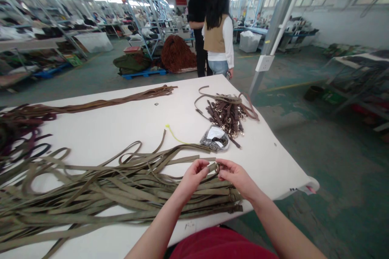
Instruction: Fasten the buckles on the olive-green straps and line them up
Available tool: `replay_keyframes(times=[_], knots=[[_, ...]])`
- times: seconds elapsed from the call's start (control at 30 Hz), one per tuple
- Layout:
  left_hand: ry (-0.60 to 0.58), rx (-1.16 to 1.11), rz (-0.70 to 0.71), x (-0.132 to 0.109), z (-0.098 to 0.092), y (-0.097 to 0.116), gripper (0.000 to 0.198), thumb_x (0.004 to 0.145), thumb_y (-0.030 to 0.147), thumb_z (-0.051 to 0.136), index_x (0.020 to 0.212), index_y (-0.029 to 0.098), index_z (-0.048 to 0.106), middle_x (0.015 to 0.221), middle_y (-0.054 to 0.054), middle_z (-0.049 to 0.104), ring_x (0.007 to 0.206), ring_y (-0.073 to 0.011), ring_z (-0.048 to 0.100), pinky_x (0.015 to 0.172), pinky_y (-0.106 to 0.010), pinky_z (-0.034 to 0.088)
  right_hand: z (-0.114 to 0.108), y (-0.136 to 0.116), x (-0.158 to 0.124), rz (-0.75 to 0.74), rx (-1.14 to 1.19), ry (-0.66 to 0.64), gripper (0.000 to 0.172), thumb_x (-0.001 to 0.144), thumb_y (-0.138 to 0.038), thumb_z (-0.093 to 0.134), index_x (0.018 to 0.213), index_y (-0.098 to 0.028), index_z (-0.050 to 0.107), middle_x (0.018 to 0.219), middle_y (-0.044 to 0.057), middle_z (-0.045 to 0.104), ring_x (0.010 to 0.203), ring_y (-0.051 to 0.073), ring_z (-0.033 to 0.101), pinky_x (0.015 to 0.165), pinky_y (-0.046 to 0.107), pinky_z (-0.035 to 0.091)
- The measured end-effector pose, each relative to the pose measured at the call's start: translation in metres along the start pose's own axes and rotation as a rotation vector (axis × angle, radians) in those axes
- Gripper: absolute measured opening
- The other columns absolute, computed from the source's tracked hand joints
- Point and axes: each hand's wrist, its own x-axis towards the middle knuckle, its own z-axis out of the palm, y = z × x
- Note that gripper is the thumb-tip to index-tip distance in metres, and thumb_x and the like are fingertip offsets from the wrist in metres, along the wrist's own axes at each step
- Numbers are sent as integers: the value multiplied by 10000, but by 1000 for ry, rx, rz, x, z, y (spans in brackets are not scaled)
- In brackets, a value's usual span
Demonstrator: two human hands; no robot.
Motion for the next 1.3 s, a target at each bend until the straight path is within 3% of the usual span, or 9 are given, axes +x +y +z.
replay_keyframes(times=[0.17, 0.4, 0.6, 0.77, 0.97, 1.07, 1.2, 1.3], knots=[[-32, -58, -76, -1, -1, 6, 262, 705, 332, 539, 897, 154, 532, 753, 18, 514, 647, -79, 423, 620, -203, 354, -1, 0, 0, 17, -36, -9, 414, 670, -237, 589, 1079, -211, 533, 823, -3, 579, 669, 93, 528, 697, 268, 417], [18, -74, -78, -2, 0, 10, 301, 698, 371, 546, 902, 150, 542, 753, 7, 534, 660, -92, 434, 635, -210, 360, -1, 7, 13, 43, 240, 93, 344, 687, -433, 580, 893, -159, 590, 795, 37, 594, 695, 118, 549, 686, 285, 442], [130, -188, -102, -3, -2, 3, 334, 694, 396, 564, 924, 155, 539, 722, 19, 520, 607, -73, 411, 608, -205, 344, 6, 11, 20, -55, 215, 135, 267, 625, -315, 661, 830, -161, 589, 806, 24, 595, 741, 127, 533, 752, 290, 410], [52, -266, -134, -3, -1, -3, 336, 665, 392, 601, 875, 135, 548, 685, 14, 498, 580, -65, 395, 565, -197, 318, 14, 12, 23, -111, 86, 154, 287, 659, -303, 627, 912, -186, 553, 760, -7, 576, 692, 109, 509, 669, 252, 398], [-83, -326, -156, -6, -8, -7, 277, 684, 342, 605, 849, 134, 527, 621, 37, 448, 558, -52, 375, 541, -183, 285, 16, 19, 28, 3, 88, 156, 262, 636, -302, 633, 852, -166, 577, 725, 2, 578, 647, 111, 505, 658, 264, 403], [-87, -283, -130, -5, -9, -5, 269, 692, 352, 591, 839, 135, 531, 648, 31, 461, 576, -58, 386, 554, -186, 294, 15, 26, 32, 43, 190, 160, 287, 617, -300, 640, 861, -167, 567, 749, 5, 570, 654, 112, 512, 643, 260, 416], [-67, -213, -114, -5, -6, 0, 237, 685, 315, 596, 825, 135, 531, 687, 27, 481, 615, -66, 398, 598, -193, 317, 14, 25, 30, 67, 82, 160, 280, 628, -283, 619, 869, -147, 578, 669, -11, 542, 544, 74, 452, 500, 197, 355], [-72, -202, -113, -5, -5, 2, 215, 684, 295, 596, 810, 133, 529, 692, 28, 487, 627, -66, 402, 610, -194, 318, 12, 21, 27, 76, 43, 147, 295, 645, -309, 600, 886, -141, 583, 637, -22, 526, 499, 56, 405, 472, 184, 325]])
